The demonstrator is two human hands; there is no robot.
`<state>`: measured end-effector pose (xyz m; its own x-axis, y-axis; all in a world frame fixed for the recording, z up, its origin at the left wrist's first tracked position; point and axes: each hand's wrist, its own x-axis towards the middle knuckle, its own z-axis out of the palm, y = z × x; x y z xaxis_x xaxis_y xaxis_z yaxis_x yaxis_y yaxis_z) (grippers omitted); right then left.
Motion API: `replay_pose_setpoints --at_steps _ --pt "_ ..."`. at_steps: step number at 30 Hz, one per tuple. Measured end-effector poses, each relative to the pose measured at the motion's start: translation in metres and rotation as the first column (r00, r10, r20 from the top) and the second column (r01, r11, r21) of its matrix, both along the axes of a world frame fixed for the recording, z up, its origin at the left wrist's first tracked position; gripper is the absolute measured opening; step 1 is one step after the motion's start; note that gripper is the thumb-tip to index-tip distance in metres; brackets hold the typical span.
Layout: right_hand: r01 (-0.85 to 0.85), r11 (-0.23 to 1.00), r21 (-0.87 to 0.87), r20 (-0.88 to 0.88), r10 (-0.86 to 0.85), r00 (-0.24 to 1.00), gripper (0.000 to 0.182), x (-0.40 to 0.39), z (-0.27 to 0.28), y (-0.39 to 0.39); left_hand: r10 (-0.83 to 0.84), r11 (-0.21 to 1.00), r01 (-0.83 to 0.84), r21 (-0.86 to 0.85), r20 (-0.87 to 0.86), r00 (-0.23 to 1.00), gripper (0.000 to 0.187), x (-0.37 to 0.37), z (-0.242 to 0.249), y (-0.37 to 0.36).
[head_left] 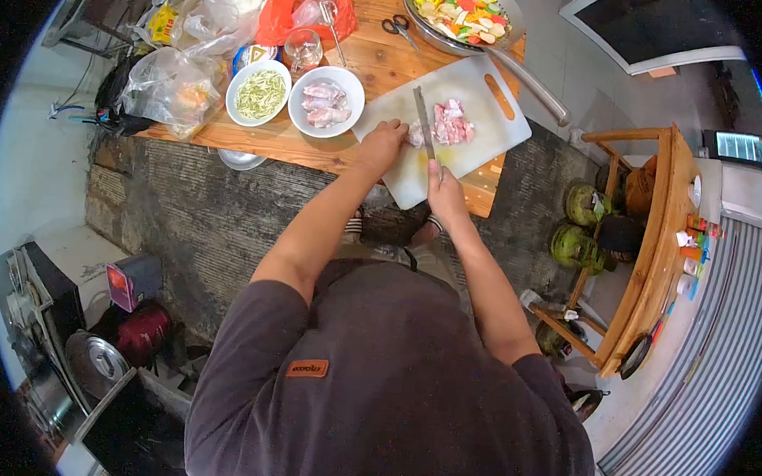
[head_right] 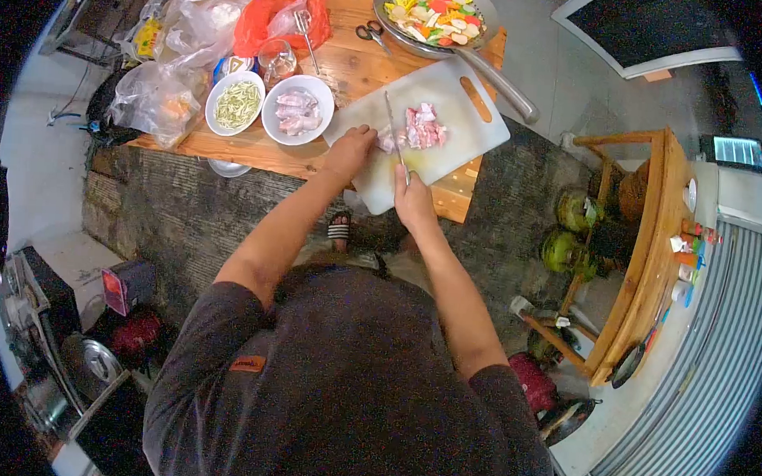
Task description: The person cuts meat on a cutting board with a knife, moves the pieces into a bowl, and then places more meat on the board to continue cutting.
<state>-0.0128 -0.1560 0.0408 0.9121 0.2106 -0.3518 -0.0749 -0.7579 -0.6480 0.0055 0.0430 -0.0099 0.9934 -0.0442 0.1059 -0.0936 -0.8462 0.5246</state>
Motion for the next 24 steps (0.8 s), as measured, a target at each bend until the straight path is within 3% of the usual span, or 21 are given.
replay_pose_setpoints --at_steps 4,8,10,14,16,18,19,24 --pt "0.036 0.999 -0.03 -0.066 -0.038 0.997 0.071 -0.002 0.008 0.003 0.003 1.0 -0.002 0.019 -0.049 0.999 0.017 -0.001 0.006 -0.005" --pt "0.023 0.999 0.041 -0.01 -0.023 1.0 0.07 0.005 0.009 -0.003 0.009 1.0 -0.009 0.008 -0.037 0.999 0.016 0.001 0.002 -0.004" --pt "0.054 0.992 0.117 -0.073 -0.045 0.996 0.069 0.012 0.029 -0.009 0.008 1.0 -0.008 0.007 -0.052 0.999 0.017 0.003 0.0 -0.003" --pt "0.039 0.979 0.2 0.061 -0.052 0.997 0.061 0.014 0.087 -0.001 0.0 1.0 0.0 0.004 -0.091 0.996 0.018 0.002 -0.001 -0.004" --pt "0.037 0.969 0.243 0.062 -0.053 0.997 0.059 0.014 0.077 0.0 -0.017 1.0 0.018 0.014 -0.046 0.999 0.018 0.003 0.0 -0.003" --pt "0.011 0.978 0.209 0.203 -0.054 0.978 0.062 0.006 0.048 0.001 -0.015 1.0 0.016 0.011 -0.055 0.998 0.018 0.005 0.003 -0.001" --pt "0.007 0.992 0.129 0.151 -0.027 0.988 0.066 0.008 -0.008 -0.005 -0.019 1.0 0.02 0.003 -0.066 0.998 0.018 0.002 0.003 -0.002" --pt "0.036 0.999 0.008 -0.007 -0.036 0.999 0.069 0.002 0.005 0.006 -0.007 1.0 0.006 -0.02 -0.078 0.997 0.02 -0.001 0.008 -0.007"
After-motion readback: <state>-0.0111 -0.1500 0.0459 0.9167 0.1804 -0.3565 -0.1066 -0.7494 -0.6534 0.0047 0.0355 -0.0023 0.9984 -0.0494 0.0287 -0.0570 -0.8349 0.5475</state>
